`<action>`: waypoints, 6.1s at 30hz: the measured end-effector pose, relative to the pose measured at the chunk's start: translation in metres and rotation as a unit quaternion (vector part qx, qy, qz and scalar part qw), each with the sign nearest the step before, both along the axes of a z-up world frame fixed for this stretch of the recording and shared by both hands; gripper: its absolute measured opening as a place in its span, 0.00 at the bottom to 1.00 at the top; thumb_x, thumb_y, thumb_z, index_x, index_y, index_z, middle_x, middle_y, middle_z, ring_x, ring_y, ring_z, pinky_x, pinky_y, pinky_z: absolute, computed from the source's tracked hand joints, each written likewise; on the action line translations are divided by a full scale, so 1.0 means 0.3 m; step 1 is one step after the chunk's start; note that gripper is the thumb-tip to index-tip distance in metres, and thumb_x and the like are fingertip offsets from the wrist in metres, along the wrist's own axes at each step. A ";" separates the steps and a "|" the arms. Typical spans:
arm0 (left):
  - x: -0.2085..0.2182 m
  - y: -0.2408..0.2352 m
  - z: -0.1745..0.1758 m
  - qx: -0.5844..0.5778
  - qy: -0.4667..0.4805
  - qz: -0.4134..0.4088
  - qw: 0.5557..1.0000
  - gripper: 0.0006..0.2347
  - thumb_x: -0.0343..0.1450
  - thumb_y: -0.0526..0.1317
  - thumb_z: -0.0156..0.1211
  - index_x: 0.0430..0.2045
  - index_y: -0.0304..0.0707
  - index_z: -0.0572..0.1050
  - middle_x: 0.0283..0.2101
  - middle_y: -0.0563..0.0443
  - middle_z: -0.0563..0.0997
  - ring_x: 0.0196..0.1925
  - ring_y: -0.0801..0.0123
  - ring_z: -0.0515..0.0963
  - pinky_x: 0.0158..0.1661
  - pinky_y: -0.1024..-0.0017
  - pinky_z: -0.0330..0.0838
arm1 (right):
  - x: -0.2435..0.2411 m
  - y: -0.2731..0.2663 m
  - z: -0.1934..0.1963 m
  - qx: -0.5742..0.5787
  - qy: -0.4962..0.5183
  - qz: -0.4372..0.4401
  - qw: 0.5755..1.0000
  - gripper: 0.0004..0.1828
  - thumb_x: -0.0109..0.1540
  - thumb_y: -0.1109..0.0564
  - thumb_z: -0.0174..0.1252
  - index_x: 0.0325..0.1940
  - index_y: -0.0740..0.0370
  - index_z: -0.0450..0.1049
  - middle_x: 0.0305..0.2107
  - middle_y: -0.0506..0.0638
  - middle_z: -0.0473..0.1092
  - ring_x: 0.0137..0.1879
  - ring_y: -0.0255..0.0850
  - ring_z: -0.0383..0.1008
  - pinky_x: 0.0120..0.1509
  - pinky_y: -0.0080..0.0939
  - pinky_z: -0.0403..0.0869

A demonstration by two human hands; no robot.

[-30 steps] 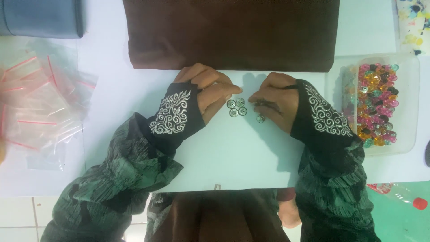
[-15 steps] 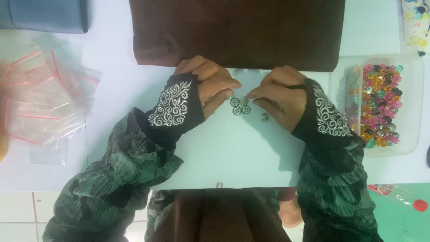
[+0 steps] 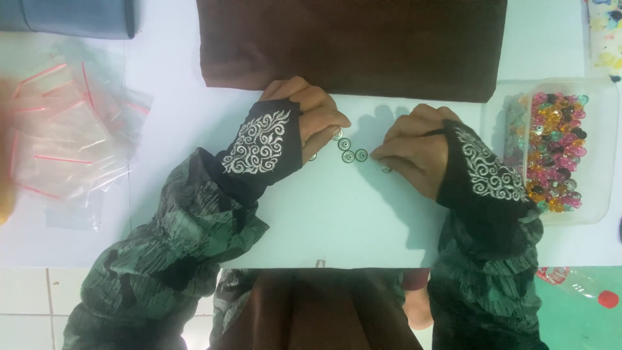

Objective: The person arranges small silver buttons on a white table surface, forming a pattern. They repeatedly pick up buttons, place them in rows, and adjust their positions. The person also briefly reaches into a container of colorful beads but continues to handle the silver buttons.

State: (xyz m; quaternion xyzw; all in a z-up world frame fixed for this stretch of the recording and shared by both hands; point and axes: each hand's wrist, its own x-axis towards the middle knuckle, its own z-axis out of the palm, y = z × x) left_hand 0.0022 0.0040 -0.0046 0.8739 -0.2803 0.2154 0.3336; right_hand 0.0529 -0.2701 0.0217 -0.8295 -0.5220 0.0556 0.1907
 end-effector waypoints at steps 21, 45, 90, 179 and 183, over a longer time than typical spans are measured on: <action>0.014 0.006 -0.038 0.025 -0.017 0.007 1.000 0.02 0.74 0.36 0.63 0.36 0.47 0.80 0.38 0.57 0.81 0.41 0.59 0.76 0.44 0.59 0.70 | 0.039 -0.132 -0.008 0.026 0.054 -0.173 0.983 0.07 0.66 0.60 0.66 0.48 0.62 0.83 0.37 0.54 0.73 0.40 0.42 0.73 0.42 0.38 0.74; -0.073 0.198 0.051 -0.006 0.081 -0.060 0.995 0.22 0.66 0.53 0.75 0.49 0.44 0.78 0.43 0.53 0.79 0.45 0.59 0.79 0.49 0.59 0.73 | -0.033 0.093 -0.030 0.127 -0.057 -0.023 0.990 0.13 0.64 0.59 0.68 0.52 0.58 0.78 0.41 0.54 0.73 0.43 0.50 0.73 0.47 0.53 0.68; -0.023 0.007 0.013 0.229 0.239 -0.065 0.941 0.13 0.75 0.55 0.50 0.40 0.53 0.77 0.44 0.58 0.73 0.53 0.70 0.67 0.56 0.65 0.63 | -0.040 -0.123 0.021 0.024 0.031 -0.233 0.972 0.11 0.67 0.63 0.56 0.52 0.60 0.79 0.47 0.56 0.72 0.54 0.52 0.73 0.53 0.49 0.75; 0.077 -0.268 -0.138 0.167 0.166 -0.161 0.958 0.24 0.64 0.35 0.73 0.54 0.39 0.72 0.57 0.44 0.73 0.65 0.57 0.63 0.64 0.55 0.58 | -0.037 -0.133 -0.041 0.087 0.073 -0.258 0.959 0.05 0.65 0.62 0.62 0.45 0.62 0.79 0.31 0.58 0.72 0.30 0.48 0.75 0.31 0.42 0.73; 0.061 -0.221 -0.087 0.155 0.152 -0.165 0.962 0.27 0.59 0.29 0.75 0.53 0.34 0.73 0.57 0.40 0.73 0.64 0.53 0.63 0.63 0.52 0.58 | -0.025 -0.143 -0.038 0.081 0.100 -0.260 0.957 0.07 0.69 0.61 0.57 0.48 0.66 0.77 0.32 0.62 0.72 0.33 0.53 0.75 0.34 0.49 0.73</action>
